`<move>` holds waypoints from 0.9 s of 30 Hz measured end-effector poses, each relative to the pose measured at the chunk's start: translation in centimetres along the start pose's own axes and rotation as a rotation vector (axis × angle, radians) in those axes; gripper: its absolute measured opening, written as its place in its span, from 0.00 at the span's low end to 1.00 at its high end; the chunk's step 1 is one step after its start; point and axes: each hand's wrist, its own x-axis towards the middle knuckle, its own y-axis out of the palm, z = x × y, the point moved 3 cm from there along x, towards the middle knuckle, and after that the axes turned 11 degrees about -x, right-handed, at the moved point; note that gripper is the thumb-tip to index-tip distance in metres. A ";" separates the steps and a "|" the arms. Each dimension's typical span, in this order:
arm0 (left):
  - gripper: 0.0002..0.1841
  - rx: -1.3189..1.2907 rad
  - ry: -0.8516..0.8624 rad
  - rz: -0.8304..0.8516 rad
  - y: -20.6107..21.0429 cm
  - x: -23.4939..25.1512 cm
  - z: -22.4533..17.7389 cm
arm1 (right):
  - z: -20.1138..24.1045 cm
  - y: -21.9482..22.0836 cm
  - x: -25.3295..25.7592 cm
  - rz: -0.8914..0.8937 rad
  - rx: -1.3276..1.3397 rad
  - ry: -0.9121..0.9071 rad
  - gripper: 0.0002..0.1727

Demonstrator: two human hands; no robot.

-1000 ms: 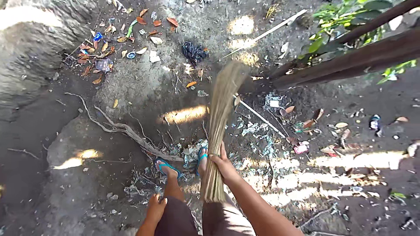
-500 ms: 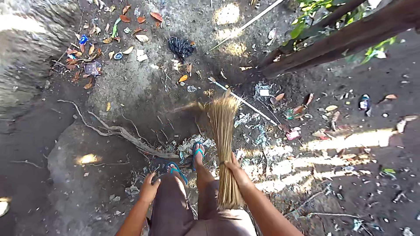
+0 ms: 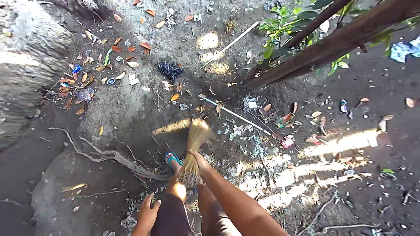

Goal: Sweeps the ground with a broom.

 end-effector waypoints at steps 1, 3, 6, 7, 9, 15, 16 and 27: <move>0.31 0.011 0.012 0.016 0.1 0.4 0.0 | 2.0 1.1 2.0 0.035 -0.081 -0.020 0.24; 0.31 0.036 0.007 0.040 0.0 1.0 0.6 | 4.2 1.6 4.6 0.098 -0.243 -0.073 0.32; 0.32 0.052 -0.014 0.055 -0.8 2.8 1.1 | 3.7 1.8 2.9 0.158 -0.351 -0.120 0.47; 0.32 0.053 -0.022 0.067 -1.0 3.4 1.2 | 2.9 1.5 0.9 0.157 -0.350 -0.098 0.48; 0.32 0.027 -0.032 0.086 -1.9 4.7 1.2 | 0.9 0.2 -2.8 0.137 -0.285 -0.027 0.47; 0.32 0.086 -0.040 0.116 -6.2 8.6 0.4 | 0.8 -4.4 -0.8 -0.234 -0.114 0.095 0.20; 0.32 0.103 -0.035 0.117 -6.9 9.3 -0.2 | 2.0 -5.1 0.3 -0.298 -0.190 0.062 0.27; 0.32 0.222 0.011 0.182 -12.0 14.1 -7.4 | 3.7 2.6 -3.3 -0.441 0.107 -0.071 0.30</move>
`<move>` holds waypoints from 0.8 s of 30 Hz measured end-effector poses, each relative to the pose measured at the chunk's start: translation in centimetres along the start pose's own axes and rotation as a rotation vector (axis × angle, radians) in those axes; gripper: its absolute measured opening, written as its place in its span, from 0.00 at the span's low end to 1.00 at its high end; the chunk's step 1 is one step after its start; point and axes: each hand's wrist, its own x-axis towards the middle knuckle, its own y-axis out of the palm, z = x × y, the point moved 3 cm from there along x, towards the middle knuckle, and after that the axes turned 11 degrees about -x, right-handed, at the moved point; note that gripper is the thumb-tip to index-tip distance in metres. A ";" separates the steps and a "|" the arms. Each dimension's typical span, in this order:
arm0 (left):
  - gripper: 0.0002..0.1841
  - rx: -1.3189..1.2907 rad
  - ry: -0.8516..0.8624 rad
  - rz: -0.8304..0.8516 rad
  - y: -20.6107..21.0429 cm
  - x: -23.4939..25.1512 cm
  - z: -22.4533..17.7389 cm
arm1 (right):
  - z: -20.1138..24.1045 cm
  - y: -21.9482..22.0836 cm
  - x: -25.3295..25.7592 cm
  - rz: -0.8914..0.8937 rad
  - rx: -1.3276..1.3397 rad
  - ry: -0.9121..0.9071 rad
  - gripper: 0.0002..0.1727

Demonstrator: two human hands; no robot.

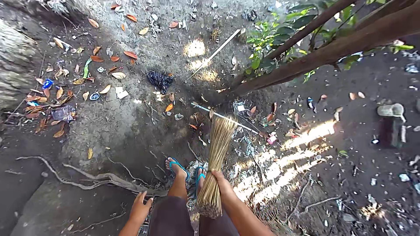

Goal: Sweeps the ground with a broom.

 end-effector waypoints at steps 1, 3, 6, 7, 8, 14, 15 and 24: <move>0.32 0.029 0.000 0.028 0.4 0.2 -0.8 | 0.4 1.2 0.6 0.052 0.004 0.045 0.25; 0.32 0.068 0.003 0.087 1.5 0.2 -2.4 | 1.3 3.6 3.5 0.202 -0.154 0.066 0.23; 0.33 0.089 0.048 0.173 3.4 0.2 -4.3 | 3.0 7.3 8.9 0.318 -0.429 -0.034 0.41; 0.33 0.106 0.056 0.197 3.9 0.2 -4.4 | 3.5 8.0 10.3 0.347 -0.497 -0.081 0.48; 0.33 0.120 0.053 0.216 4.3 0.1 -4.4 | 4.3 8.0 11.7 0.376 -0.595 -0.139 0.54; 0.33 0.140 0.013 0.124 4.0 1.4 -4.0 | 12.7 6.4 14.0 0.280 -1.446 -0.423 0.51; 0.32 0.142 0.009 0.104 3.7 2.2 -4.3 | 14.0 6.3 14.8 0.257 -1.522 -0.428 0.48; 0.31 0.200 -0.034 0.148 3.9 4.8 -8.4 | 9.6 -11.0 23.8 -0.009 -1.352 0.321 0.46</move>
